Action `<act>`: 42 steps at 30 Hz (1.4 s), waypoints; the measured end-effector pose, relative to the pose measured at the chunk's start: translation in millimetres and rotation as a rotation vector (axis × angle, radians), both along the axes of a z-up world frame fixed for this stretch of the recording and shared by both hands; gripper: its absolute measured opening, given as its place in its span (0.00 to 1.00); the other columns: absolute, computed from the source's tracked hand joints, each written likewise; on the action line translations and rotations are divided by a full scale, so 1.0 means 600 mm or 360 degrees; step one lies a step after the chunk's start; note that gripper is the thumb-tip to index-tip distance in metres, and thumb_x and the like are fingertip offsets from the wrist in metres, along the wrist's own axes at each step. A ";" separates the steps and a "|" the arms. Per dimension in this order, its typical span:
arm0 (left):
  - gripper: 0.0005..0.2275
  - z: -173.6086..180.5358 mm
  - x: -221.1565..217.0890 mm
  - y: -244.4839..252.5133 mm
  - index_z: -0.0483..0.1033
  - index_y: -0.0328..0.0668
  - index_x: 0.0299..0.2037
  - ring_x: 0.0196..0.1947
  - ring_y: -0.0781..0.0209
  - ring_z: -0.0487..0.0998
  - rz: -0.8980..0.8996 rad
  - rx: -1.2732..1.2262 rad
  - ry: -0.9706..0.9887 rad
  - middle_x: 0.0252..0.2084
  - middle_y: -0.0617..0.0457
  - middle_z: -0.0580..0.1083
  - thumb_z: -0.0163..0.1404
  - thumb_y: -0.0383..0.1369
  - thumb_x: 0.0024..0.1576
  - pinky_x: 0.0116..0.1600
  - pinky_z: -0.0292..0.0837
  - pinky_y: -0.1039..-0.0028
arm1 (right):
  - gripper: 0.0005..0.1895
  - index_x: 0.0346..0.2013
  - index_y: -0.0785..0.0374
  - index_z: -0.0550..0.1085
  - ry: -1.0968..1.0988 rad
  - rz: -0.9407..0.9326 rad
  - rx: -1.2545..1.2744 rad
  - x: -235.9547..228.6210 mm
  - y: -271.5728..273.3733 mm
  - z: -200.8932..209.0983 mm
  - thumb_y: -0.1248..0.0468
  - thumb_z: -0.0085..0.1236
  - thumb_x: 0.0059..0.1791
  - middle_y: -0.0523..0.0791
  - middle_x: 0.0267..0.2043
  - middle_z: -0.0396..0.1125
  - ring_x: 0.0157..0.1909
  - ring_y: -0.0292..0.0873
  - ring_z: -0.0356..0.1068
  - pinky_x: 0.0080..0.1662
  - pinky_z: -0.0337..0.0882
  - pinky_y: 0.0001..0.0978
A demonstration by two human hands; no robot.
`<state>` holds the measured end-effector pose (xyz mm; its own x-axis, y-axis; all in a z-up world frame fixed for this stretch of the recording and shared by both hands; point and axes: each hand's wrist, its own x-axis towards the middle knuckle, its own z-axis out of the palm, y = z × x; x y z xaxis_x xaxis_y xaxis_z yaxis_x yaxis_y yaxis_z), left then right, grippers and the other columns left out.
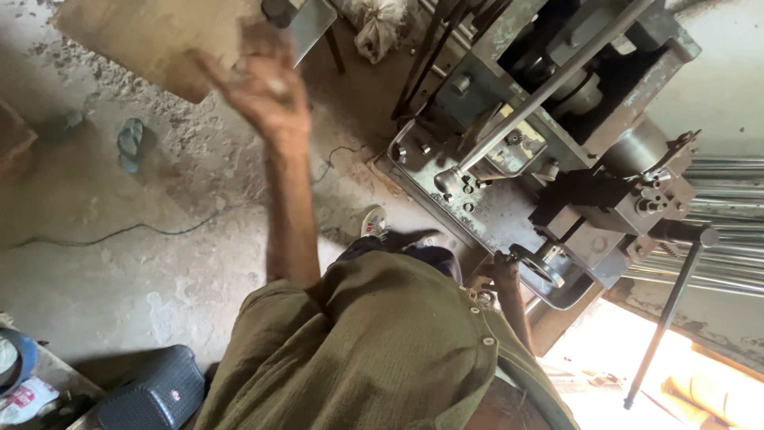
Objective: The person operates a metal lathe, using a long metal rod to control the machine's movement while holding a small metal part against the rotating tool. They repeatedly adjust the part and the machine controls, then remove the finished piece and place it on a pile of similar metal components.
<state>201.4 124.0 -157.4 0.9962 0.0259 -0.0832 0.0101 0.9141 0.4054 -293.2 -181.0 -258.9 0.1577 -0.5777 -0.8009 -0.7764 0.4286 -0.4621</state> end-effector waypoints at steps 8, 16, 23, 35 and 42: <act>0.45 0.037 -0.119 0.069 0.47 0.41 0.74 0.59 0.49 0.74 -0.0311 0.0133 0.0531 0.67 0.35 0.64 0.45 0.64 0.54 0.62 0.74 0.59 | 0.20 0.54 0.62 0.69 0.0275 0.0548 -0.0447 0.013 -0.008 -0.011 0.50 0.44 0.60 0.55 0.47 0.71 0.49 0.57 0.73 0.44 0.72 0.54; 0.20 0.047 -0.351 -0.124 0.80 0.36 0.47 0.34 0.61 0.77 -0.0982 0.1286 0.0560 0.38 0.46 0.81 0.49 0.49 0.65 0.44 0.72 0.70 | 0.16 0.53 0.64 0.72 -0.0029 0.1045 -0.0646 -0.025 0.000 0.128 0.55 0.46 0.60 0.53 0.45 0.73 0.47 0.52 0.75 0.43 0.74 0.45; 0.15 0.102 -0.509 -0.248 0.79 0.42 0.45 0.33 0.67 0.80 -0.1537 0.2005 -0.0320 0.39 0.51 0.81 0.49 0.45 0.62 0.40 0.78 0.70 | 0.14 0.52 0.66 0.75 -0.0762 0.1163 -0.0793 -0.088 -0.020 0.294 0.60 0.48 0.60 0.51 0.45 0.75 0.45 0.48 0.77 0.42 0.77 0.37; 0.18 0.278 -0.373 -0.343 0.69 0.40 0.57 0.68 0.41 0.65 0.0207 0.2948 -0.1273 0.64 0.37 0.68 0.54 0.44 0.65 0.70 0.60 0.44 | 0.44 0.70 0.76 0.55 0.0189 0.0134 -0.1427 -0.246 -0.138 0.344 0.50 0.61 0.51 0.67 0.69 0.52 0.68 0.63 0.51 0.62 0.55 0.59; 0.28 0.227 -0.315 -0.345 0.59 0.32 0.75 0.69 0.35 0.68 -0.0280 0.3473 -0.1050 0.71 0.30 0.65 0.35 0.51 0.77 0.68 0.64 0.40 | 0.35 0.70 0.69 0.62 0.0372 0.0250 -0.1569 -0.267 -0.134 0.327 0.48 0.56 0.56 0.58 0.55 0.68 0.53 0.57 0.70 0.49 0.71 0.48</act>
<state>12.2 -83.0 -20.9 0.8671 -0.4686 0.1689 -0.4926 -0.7561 0.4309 -453.7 -261.2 -62.7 0.1894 -0.9819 -0.0014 -0.9068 -0.1743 -0.3839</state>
